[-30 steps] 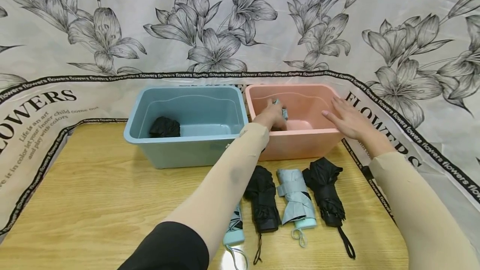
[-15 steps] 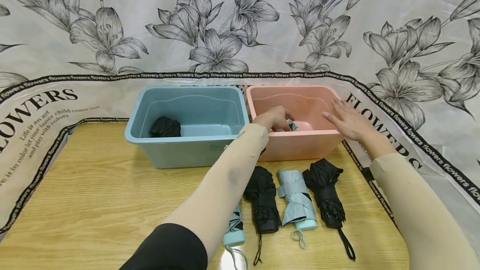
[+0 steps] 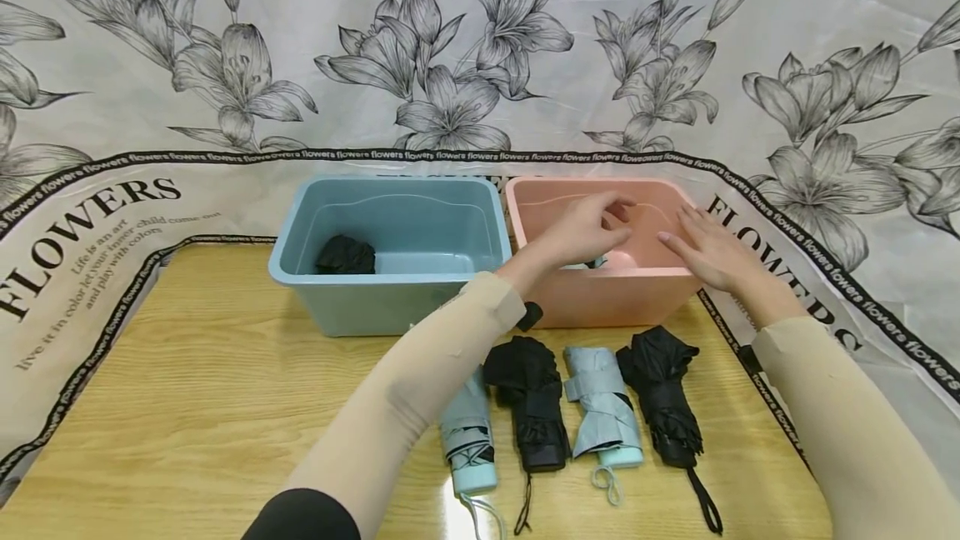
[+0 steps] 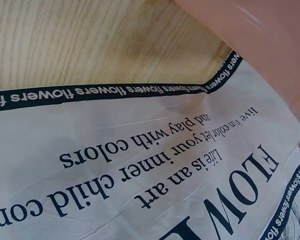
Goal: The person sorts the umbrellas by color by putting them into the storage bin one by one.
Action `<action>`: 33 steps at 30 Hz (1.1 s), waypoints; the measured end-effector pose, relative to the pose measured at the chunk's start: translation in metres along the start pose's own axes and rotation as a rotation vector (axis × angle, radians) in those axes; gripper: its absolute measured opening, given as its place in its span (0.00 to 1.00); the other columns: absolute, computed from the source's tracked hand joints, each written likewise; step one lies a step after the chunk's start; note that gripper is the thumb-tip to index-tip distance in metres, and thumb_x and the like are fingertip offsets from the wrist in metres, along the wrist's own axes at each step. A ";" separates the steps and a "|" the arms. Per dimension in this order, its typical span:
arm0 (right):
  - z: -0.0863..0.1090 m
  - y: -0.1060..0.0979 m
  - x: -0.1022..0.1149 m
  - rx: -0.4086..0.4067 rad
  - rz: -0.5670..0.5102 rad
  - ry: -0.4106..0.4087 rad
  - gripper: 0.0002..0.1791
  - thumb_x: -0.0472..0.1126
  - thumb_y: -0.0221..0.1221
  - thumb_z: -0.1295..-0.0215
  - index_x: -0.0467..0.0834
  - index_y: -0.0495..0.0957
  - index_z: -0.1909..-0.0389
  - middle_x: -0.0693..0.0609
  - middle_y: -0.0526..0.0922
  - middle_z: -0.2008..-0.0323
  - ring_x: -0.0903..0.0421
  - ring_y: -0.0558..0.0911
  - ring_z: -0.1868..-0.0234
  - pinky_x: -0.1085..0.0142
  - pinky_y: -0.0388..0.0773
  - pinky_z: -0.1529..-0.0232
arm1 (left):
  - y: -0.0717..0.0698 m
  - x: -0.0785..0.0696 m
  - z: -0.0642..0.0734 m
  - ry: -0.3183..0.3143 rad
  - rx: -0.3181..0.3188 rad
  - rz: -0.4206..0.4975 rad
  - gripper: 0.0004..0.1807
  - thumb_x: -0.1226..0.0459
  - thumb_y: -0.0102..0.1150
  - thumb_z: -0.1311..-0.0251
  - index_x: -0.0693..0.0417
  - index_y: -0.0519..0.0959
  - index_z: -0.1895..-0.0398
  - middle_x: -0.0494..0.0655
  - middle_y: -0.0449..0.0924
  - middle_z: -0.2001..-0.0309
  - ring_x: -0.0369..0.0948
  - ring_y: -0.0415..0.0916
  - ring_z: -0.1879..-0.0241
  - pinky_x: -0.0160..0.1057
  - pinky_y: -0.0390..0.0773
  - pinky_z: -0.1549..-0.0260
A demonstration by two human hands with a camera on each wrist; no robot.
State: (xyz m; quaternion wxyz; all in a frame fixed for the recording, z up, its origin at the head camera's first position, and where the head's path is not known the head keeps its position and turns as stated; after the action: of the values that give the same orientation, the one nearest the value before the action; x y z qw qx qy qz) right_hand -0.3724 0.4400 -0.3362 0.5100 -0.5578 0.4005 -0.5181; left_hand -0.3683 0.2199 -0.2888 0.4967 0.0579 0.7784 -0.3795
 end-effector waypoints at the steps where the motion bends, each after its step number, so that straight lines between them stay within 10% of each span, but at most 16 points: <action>1: 0.000 0.000 -0.001 -0.002 0.000 -0.001 0.50 0.68 0.32 0.19 0.32 0.37 0.18 0.32 0.33 0.18 0.27 0.37 0.20 0.29 0.37 0.25 | -0.003 -0.004 0.007 0.013 -0.011 0.027 0.27 0.61 0.60 0.25 0.49 0.71 0.25 0.42 0.79 0.41 0.36 0.78 0.50 0.29 0.80 0.58; 8: 0.006 0.001 -0.006 0.001 -0.006 -0.010 0.48 0.67 0.33 0.18 0.32 0.37 0.18 0.33 0.32 0.18 0.27 0.36 0.20 0.29 0.35 0.25 | -0.027 -0.025 0.072 0.160 -0.106 0.141 0.29 0.63 0.60 0.26 0.51 0.69 0.24 0.46 0.78 0.40 0.37 0.78 0.50 0.32 0.79 0.56; 16: 0.010 -0.003 -0.008 -0.015 0.000 -0.026 0.47 0.65 0.33 0.17 0.30 0.37 0.19 0.30 0.33 0.19 0.26 0.37 0.20 0.29 0.36 0.25 | -0.040 -0.005 0.151 0.204 -0.186 0.140 0.28 0.67 0.62 0.28 0.52 0.70 0.26 0.49 0.78 0.40 0.42 0.78 0.54 0.39 0.80 0.62; 25: 0.006 0.002 -0.008 0.003 0.002 -0.029 0.47 0.65 0.32 0.17 0.30 0.36 0.19 0.30 0.32 0.19 0.26 0.36 0.21 0.29 0.35 0.25 | -0.031 0.026 0.207 0.126 -0.111 -0.040 0.30 0.64 0.64 0.30 0.52 0.70 0.25 0.46 0.75 0.39 0.40 0.72 0.49 0.41 0.78 0.52; 33: -0.002 0.002 -0.004 -0.005 0.003 -0.041 0.48 0.65 0.33 0.18 0.29 0.38 0.19 0.29 0.34 0.20 0.26 0.36 0.21 0.29 0.36 0.25 | -0.012 0.060 0.247 -0.011 0.007 -0.124 0.40 0.57 0.67 0.31 0.45 0.62 0.19 0.46 0.59 0.22 0.48 0.58 0.24 0.57 0.69 0.31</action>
State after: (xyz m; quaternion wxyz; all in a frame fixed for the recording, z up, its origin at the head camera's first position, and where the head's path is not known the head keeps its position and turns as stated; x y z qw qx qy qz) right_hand -0.3750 0.4430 -0.3394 0.5173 -0.5689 0.3923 -0.5048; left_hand -0.2237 0.0346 -0.3855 0.4764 0.0093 0.7763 -0.4127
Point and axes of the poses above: each hand's wrist, its own z-axis away from the middle knuckle, its own y-axis out of the palm, x = y × z, the point moved 8 cm from there along -z, towards the middle knuckle
